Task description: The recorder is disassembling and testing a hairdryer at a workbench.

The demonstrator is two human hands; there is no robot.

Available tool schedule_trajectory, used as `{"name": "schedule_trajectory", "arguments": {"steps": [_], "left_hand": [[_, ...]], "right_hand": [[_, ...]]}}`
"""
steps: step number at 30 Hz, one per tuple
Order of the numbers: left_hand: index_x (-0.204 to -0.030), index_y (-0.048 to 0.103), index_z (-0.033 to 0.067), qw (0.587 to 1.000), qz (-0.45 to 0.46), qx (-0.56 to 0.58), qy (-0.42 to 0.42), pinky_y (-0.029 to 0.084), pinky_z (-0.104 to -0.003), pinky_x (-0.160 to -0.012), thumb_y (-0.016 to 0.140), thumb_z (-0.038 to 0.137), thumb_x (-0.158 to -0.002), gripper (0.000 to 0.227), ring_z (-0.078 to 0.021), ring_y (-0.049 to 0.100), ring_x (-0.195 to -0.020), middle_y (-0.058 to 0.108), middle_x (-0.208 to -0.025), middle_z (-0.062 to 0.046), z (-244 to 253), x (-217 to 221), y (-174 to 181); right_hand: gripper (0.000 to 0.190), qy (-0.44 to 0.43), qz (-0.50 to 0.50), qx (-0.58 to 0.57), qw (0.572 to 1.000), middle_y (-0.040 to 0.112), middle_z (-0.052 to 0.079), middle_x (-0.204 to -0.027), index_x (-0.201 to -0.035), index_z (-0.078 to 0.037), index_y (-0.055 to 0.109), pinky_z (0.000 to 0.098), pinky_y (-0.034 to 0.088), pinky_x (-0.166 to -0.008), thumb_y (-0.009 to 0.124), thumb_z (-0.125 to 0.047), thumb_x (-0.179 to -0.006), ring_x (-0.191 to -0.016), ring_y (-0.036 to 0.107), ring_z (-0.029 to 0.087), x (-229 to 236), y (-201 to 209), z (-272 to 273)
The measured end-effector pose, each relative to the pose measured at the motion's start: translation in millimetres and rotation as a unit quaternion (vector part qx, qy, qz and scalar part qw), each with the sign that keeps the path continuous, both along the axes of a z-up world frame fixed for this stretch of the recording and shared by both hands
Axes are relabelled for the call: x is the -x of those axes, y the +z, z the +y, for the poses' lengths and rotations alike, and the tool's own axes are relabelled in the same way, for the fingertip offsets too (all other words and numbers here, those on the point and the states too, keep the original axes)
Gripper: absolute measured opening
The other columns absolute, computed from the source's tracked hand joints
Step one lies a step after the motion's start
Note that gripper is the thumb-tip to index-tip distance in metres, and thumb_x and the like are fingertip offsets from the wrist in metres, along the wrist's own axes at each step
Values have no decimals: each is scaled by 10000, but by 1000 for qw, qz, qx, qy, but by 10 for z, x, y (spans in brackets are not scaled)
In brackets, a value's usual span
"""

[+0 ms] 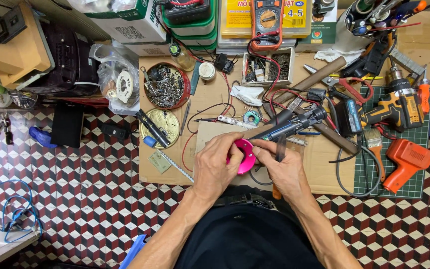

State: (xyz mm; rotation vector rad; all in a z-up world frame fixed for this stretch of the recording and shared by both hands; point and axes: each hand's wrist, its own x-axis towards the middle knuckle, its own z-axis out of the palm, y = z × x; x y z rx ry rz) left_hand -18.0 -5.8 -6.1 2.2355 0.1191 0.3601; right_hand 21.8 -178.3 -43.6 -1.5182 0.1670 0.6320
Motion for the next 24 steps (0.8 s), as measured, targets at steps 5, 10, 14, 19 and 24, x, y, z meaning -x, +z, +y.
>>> {"name": "schedule_trajectory", "arguments": {"steps": [5,10,14,19,24], "left_hand": [[-1120,667,12,999,-4,13,-41,595,-385,-910,727,41,-899,230,-325,725,-1091,719,-1202,-183,83,39,54],[-1127,696,34,995,-10,-32,-90,576,-397,-956,750,63,-898,236,-338,702,-1148,701,-1264,-204,199,45,8],[-1147,707,50,989,-13,-57,-132,581,-394,-954,753,74,-888,265,-332,696,-1161,689,-1296,-179,254,5,41],[-1190,691,63,976,-38,-106,-187,582,-393,-961,734,65,-851,342,-326,678,-1187,663,-1338,-152,377,-55,-39],[-1105,653,63,943,40,-128,-305,567,-426,-749,710,115,-912,208,-286,684,-1001,680,-1080,-80,486,-274,93]], "right_hand": [[285,10,2,15,1000,710,-18,-856,-1179,19,758,189,494,-685,684,-136,-952,-771,608,36,-29,68,21],[279,19,-3,64,998,652,-29,-784,-1179,6,780,196,455,-632,694,-144,-960,-716,551,40,-57,100,49],[285,13,9,21,1000,726,-4,-852,-1173,14,757,204,512,-679,681,-140,-946,-756,625,49,-75,55,40],[280,25,-7,11,1000,748,24,-882,-1170,20,758,224,540,-692,668,-140,-959,-768,657,74,-92,-1,11],[275,40,16,-11,999,732,53,-836,-1170,21,754,248,548,-656,676,-127,-951,-709,668,107,-117,2,-11]]}}
